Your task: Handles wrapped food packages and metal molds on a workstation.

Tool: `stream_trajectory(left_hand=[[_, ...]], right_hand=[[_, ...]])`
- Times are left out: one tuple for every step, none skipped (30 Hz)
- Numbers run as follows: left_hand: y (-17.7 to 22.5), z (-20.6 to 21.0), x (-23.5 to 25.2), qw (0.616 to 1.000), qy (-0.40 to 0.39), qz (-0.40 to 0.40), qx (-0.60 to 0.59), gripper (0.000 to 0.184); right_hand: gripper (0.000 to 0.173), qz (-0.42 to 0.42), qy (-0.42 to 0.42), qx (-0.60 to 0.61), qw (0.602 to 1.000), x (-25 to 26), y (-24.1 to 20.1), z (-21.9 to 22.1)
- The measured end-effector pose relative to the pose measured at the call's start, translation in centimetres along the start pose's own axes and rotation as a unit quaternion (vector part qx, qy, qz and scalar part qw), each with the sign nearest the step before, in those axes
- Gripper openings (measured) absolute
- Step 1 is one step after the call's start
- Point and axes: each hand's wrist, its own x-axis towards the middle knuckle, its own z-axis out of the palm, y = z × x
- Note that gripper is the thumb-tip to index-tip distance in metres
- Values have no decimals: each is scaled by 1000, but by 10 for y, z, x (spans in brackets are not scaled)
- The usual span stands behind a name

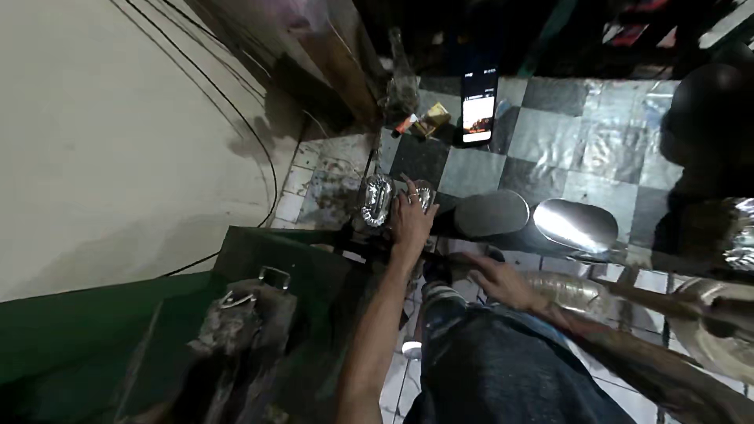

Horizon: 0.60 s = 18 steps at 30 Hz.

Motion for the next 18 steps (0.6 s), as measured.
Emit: stream_trajectory(left_hand=[[-8, -12, -1, 999, 30, 27, -27, 78], [-22, -22, 1, 994, 78, 51, -54, 68], [-40, -30, 8, 988, 123, 56, -71, 60], [-61, -36, 19, 985, 147, 43, -83, 56], [-81, -38, 33, 985, 144, 17, -94, 56], [-98, -35, 45, 987, 109, -19, -114, 58], [-111, -30, 53, 985, 56, -51, -154, 60], [-121, -21, 56, 975, 4, -75, -211, 57], [-125, -14, 52, 958, -29, -87, -273, 52], [-122, -8, 42, 944, -42, -91, -316, 48], [-108, -5, 29, 936, -28, -88, -341, 45], [-93, -7, 9, 929, 6, -86, -360, 44], [-78, -15, -15, 919, 47, -80, -383, 46], [-59, -26, -40, 906, 91, -65, -408, 49], [-38, -36, -64, 888, 127, -39, -440, 53], [-14, -42, -86, 867, 154, -5, -474, 54], [13, -43, -107, 842, 170, 35, -510, 53], [41, -39, -125, 811, 174, 87, -553, 50]], right_hand=[[58, -44, 47, 101, 993, 12, -34, 14], [65, -63, 103, 184, 975, 27, -63, 27], [72, -56, 162, 243, 955, 46, -85, 38], [78, -30, 218, 282, 934, 69, -99, 47], [82, 6, 264, 314, 912, 92, -109, 51], [84, 43, 299, 334, 893, 115, -113, 54], [83, 79, 311, 343, 883, 134, -115, 55], [78, 106, 314, 337, 881, 149, -117, 58], [70, 117, 312, 318, 887, 157, -119, 62], [63, 109, 317, 288, 897, 160, -123, 64], [59, 88, 333, 258, 903, 156, -127, 61], [55, 57, 353, 236, 904, 145, -130, 55], [54, 5, 375, 224, 899, 128, -133, 46], [53, -63, 385, 217, 895, 104, -136, 29], [54, -132, 382, 211, 890, 74, -137, 9], [55, -198, 392, 193, 878, 40, -135, -13], [55, -246, 407, 175, 862, 4, -128, -36], [55, -272, 421, 167, 849, -33, -115, -59]])
